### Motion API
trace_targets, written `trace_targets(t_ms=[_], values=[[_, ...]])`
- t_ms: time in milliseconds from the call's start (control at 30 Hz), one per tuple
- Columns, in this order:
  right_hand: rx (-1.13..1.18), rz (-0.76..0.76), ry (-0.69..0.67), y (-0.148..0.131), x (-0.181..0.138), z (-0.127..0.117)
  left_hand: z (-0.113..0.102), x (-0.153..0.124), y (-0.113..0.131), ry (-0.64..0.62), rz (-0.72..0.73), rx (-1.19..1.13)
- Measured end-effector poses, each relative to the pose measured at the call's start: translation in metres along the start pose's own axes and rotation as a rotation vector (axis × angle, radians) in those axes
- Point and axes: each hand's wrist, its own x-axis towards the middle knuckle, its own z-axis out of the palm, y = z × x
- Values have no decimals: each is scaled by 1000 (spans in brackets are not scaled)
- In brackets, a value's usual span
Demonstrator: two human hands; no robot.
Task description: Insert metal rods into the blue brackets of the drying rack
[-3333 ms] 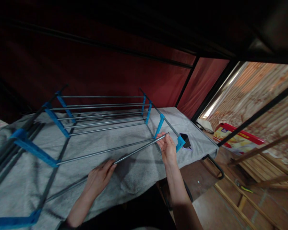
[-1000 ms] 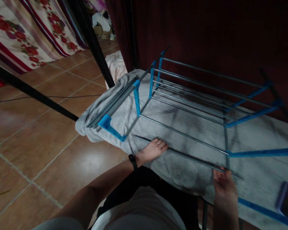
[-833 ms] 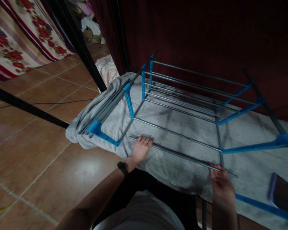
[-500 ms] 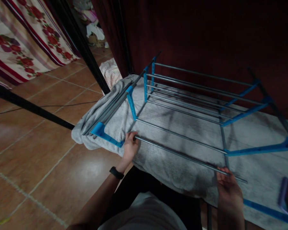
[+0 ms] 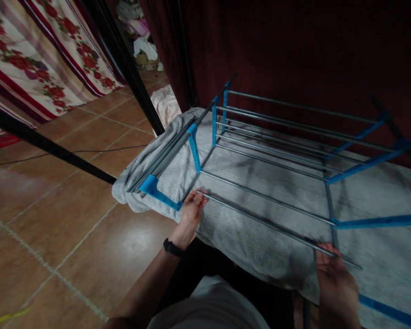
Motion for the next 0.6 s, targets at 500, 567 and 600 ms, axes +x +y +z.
trace_targets(t_ms=[500, 567, 600], values=[[55, 27, -69, 18, -9, 16, 3, 7, 1, 89, -65, -24], [83, 42, -90, 20, -12, 24, 4, 10, 0, 74, -92, 9], [92, 39, -84, 21, -12, 27, 4, 12, 0, 78, -103, 25]])
